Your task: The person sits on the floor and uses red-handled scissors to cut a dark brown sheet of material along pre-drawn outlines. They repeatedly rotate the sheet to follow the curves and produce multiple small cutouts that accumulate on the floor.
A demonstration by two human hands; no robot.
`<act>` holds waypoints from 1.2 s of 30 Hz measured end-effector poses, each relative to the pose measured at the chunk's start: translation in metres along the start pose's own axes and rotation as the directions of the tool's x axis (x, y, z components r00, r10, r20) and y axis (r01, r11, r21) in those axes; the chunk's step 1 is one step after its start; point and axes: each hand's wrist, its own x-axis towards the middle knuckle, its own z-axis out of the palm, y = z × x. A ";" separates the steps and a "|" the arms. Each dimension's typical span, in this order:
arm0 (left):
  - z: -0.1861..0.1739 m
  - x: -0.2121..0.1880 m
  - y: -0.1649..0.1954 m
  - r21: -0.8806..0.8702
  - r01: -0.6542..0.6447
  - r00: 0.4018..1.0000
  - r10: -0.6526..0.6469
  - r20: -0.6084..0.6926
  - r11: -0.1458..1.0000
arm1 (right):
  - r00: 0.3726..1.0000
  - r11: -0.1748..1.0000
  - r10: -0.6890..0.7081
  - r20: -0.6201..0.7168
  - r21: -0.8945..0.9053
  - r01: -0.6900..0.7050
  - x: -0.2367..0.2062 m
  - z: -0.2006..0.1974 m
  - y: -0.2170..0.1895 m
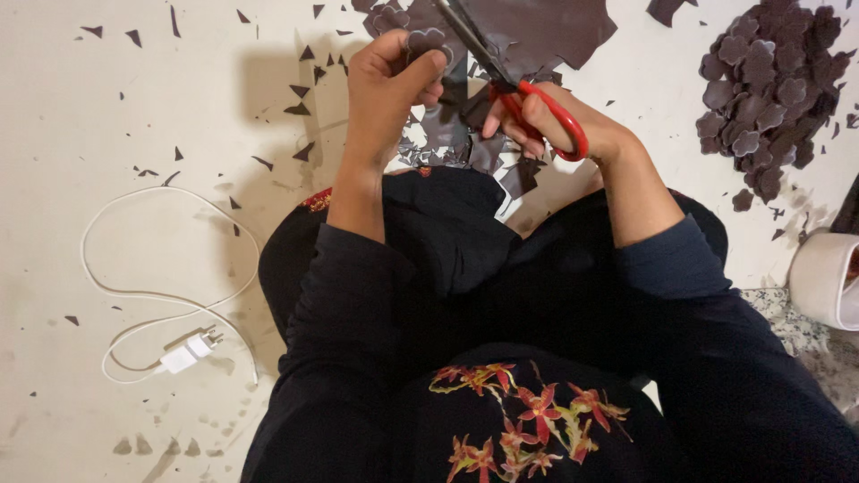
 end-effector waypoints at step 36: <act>-0.002 0.000 -0.015 0.205 0.084 0.948 -0.142 0.284 0.975 | 0.949 0.964 0.145 -0.279 0.255 -0.072 0.012 0.017 0.000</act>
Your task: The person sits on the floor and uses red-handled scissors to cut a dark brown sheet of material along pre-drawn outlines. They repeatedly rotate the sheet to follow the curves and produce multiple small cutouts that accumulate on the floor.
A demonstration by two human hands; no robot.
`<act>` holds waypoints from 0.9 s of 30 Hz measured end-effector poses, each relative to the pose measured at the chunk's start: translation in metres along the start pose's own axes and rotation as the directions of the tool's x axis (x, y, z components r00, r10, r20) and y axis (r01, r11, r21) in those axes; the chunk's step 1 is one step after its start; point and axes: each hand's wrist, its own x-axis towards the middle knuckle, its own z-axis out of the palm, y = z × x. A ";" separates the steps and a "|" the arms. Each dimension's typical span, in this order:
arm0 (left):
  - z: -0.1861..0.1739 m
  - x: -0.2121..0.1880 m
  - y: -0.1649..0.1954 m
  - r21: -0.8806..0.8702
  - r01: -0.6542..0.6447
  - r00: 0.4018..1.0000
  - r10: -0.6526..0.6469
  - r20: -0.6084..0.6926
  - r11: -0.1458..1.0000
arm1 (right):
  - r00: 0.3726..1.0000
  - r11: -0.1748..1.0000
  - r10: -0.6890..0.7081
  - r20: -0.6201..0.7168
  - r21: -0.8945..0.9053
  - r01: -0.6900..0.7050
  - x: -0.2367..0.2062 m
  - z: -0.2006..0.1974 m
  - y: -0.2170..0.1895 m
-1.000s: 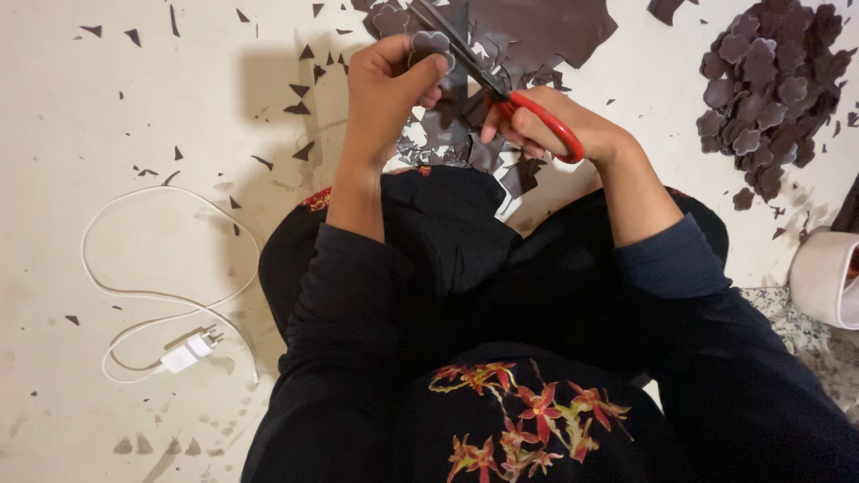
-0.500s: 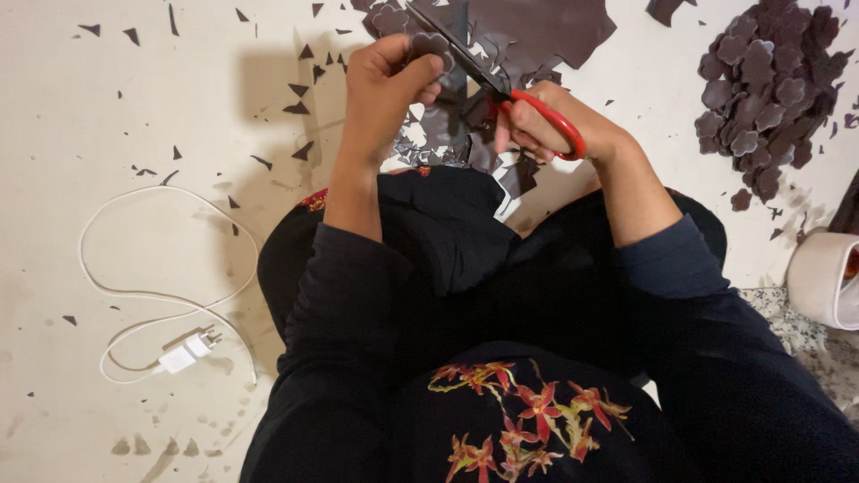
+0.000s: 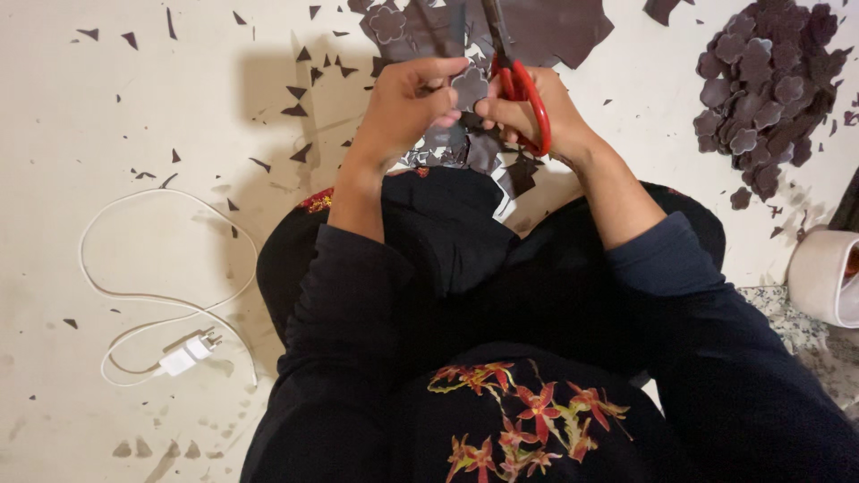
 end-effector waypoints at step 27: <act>-0.042 0.026 -0.028 0.221 -0.368 0.646 0.420 -0.637 0.903 | 0.978 0.944 0.095 -0.184 -0.295 -0.147 0.009 -0.013 0.010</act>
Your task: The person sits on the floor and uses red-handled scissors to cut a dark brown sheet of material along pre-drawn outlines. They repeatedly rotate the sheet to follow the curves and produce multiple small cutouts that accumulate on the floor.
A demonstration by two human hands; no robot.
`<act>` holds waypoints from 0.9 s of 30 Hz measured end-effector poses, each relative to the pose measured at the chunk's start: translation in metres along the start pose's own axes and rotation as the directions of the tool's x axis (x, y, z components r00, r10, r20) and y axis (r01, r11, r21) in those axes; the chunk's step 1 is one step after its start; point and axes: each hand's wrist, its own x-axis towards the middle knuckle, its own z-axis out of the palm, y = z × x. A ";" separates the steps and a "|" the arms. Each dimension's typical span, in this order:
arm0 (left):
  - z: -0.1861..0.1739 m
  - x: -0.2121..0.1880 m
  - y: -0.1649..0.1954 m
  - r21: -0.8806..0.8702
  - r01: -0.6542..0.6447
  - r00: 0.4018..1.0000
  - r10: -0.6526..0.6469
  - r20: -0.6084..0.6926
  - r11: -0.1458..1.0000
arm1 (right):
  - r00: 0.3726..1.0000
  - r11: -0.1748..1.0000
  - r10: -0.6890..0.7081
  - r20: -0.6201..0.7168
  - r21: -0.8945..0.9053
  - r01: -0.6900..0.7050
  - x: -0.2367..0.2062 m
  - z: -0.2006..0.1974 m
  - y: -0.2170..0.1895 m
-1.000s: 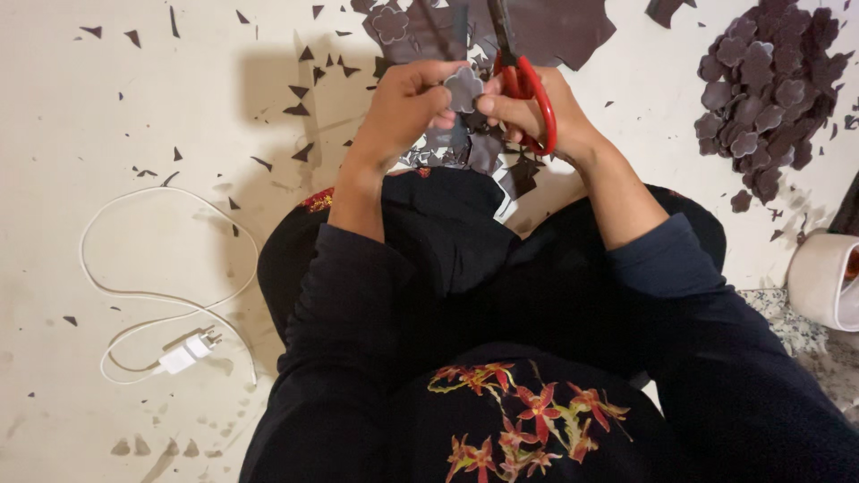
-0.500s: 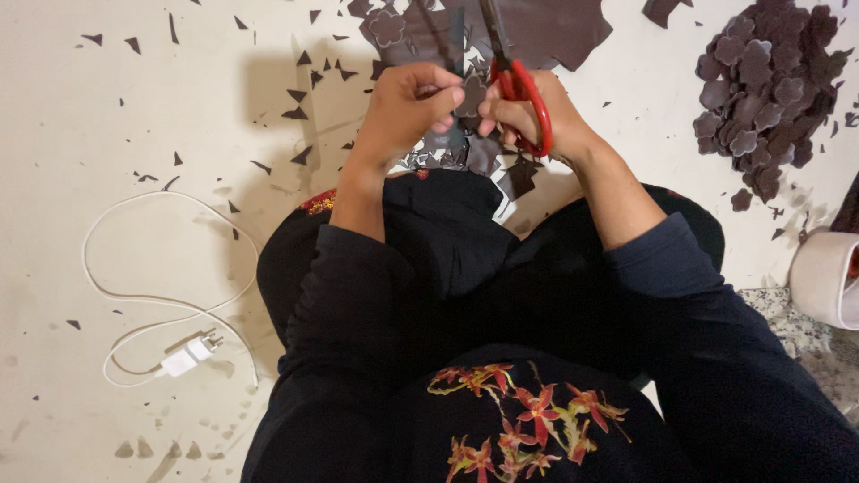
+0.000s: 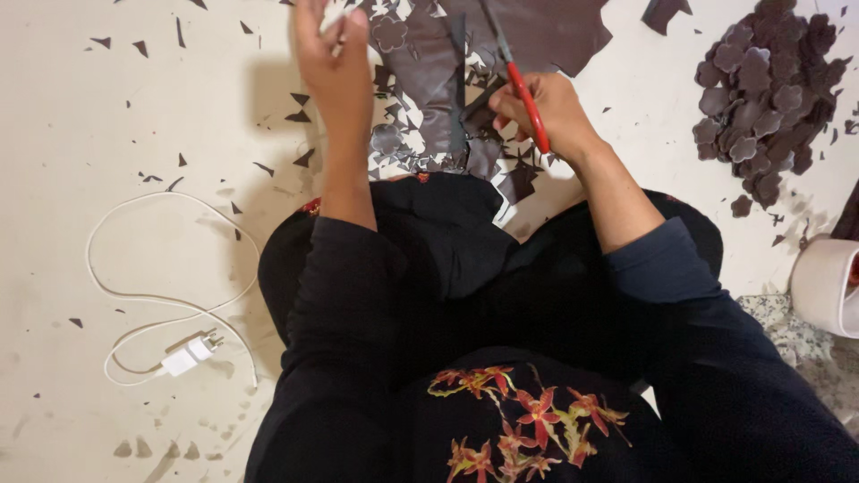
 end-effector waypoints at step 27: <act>0.016 -0.023 -0.019 -0.018 0.557 0.825 -0.550 0.127 0.831 | 0.992 0.965 -0.125 -0.014 0.230 0.125 -0.002 -0.008 0.001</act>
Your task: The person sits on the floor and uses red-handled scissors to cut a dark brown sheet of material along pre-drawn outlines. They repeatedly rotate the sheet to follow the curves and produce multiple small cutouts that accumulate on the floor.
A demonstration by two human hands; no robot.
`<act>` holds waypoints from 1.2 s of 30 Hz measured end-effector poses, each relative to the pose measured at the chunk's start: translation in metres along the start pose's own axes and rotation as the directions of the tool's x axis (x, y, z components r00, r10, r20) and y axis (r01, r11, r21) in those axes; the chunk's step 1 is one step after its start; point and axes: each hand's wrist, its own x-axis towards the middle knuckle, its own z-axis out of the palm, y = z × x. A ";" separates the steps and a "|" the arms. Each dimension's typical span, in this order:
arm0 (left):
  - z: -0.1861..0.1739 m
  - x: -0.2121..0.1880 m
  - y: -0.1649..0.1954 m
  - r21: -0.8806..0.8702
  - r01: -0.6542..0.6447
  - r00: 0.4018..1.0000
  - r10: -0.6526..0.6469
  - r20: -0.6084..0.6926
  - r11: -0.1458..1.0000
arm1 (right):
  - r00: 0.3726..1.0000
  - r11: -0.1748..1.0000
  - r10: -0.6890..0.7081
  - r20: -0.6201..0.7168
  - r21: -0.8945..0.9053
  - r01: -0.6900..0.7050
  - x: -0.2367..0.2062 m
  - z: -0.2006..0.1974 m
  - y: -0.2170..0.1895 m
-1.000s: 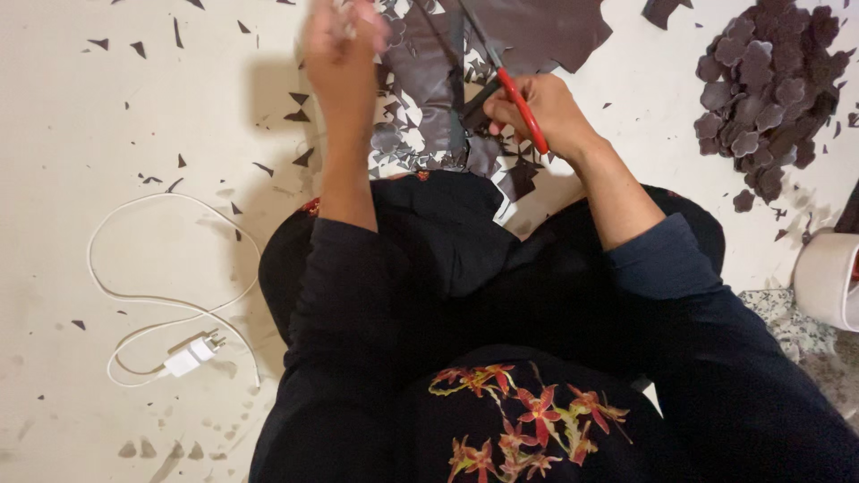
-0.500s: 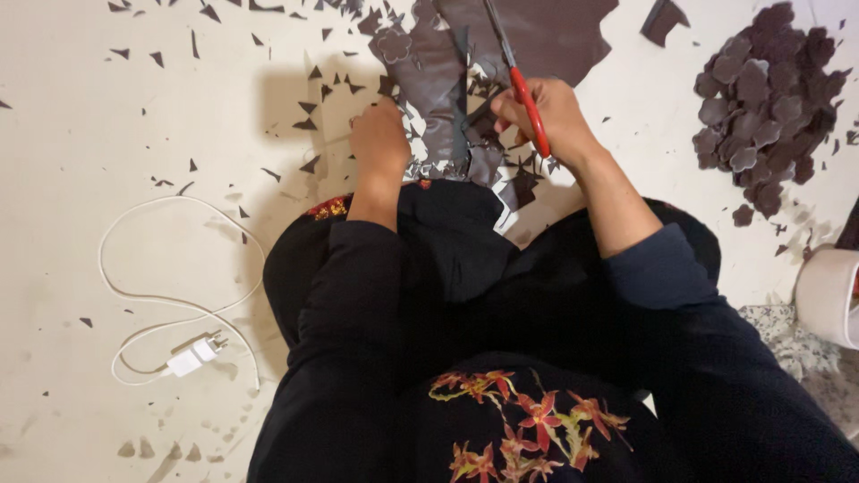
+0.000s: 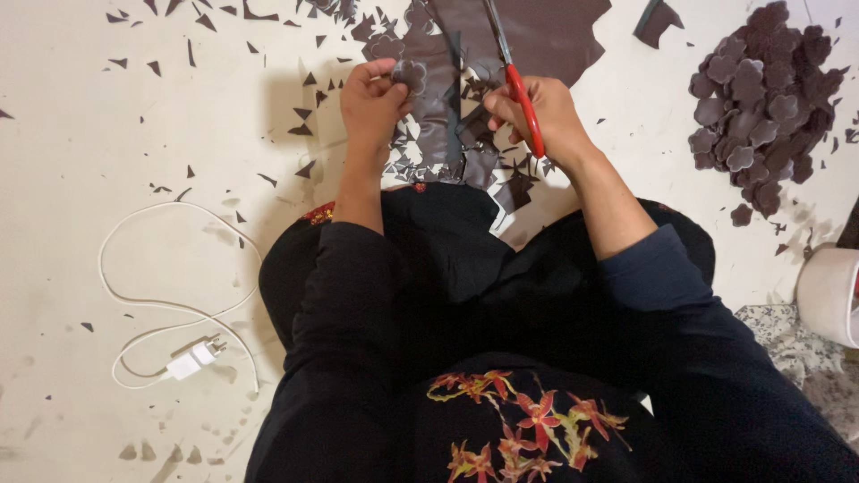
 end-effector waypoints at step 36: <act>0.024 -0.029 0.026 -0.410 0.014 0.991 0.041 0.126 0.912 | 0.928 0.972 -0.113 0.354 -0.153 0.177 -0.012 0.035 0.007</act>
